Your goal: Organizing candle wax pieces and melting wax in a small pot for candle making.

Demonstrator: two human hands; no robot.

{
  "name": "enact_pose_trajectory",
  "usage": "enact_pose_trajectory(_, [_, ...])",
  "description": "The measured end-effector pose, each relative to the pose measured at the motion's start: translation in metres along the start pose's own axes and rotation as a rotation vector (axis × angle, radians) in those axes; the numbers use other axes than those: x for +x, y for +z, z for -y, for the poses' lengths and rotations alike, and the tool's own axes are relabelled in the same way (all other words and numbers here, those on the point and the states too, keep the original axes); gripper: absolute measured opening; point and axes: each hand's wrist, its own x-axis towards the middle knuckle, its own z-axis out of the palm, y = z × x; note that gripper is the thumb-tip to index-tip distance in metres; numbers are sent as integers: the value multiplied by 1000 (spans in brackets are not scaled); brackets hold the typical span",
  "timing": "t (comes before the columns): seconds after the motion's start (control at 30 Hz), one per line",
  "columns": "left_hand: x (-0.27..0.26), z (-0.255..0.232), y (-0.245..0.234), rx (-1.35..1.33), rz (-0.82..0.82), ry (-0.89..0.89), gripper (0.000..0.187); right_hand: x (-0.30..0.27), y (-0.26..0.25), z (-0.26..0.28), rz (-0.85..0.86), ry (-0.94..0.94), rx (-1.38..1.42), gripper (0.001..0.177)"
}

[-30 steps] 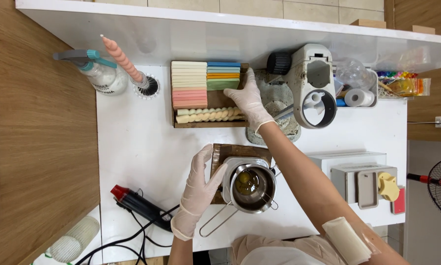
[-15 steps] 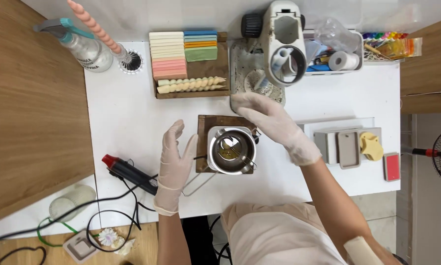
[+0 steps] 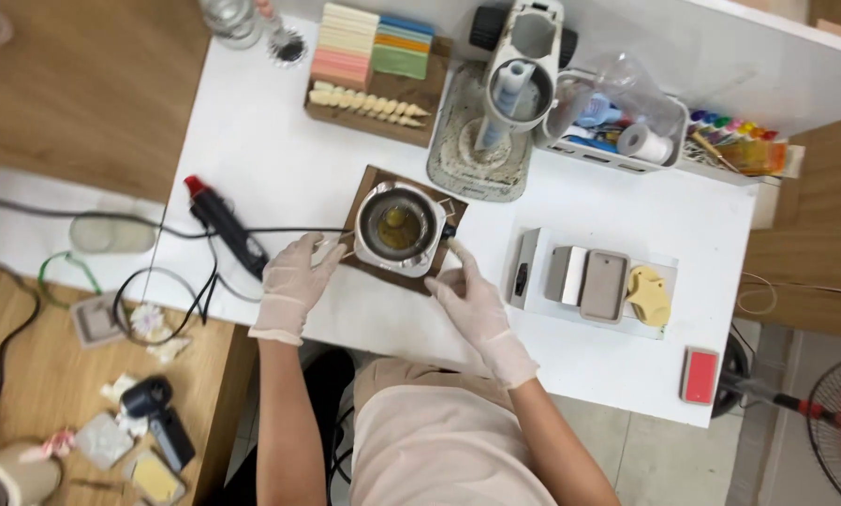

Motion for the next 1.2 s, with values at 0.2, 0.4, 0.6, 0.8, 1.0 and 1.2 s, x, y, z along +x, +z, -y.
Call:
enact_pose_trajectory(0.2, [-32, 6, 23, 40, -141, 65, 49, 32, 5, 12, 3, -9, -167, 67])
enact_pose_trajectory(0.4, [-46, 3, 41, -1, -142, 60, 46, 75, 13, -18, -121, -220, -293, 28])
enact_pose_trajectory(0.6, [-57, -10, 37, -64, -133, 37, 45, 102, 19, 11, -170, -406, -124, 35])
enact_pose_trajectory(0.8, [-65, -18, 33, -154, -100, 5, 42, 119, 31, 3, -125, -397, -31, 25])
enact_pose_trajectory(1.0, [-65, -16, 32, -182, -103, 56, 41, 100, 12, 41, 72, -300, -154, 22])
enact_pose_trajectory(1.2, [-63, -12, 30, -183, -108, 77, 42, 98, -13, 38, -58, -612, -246, 21])
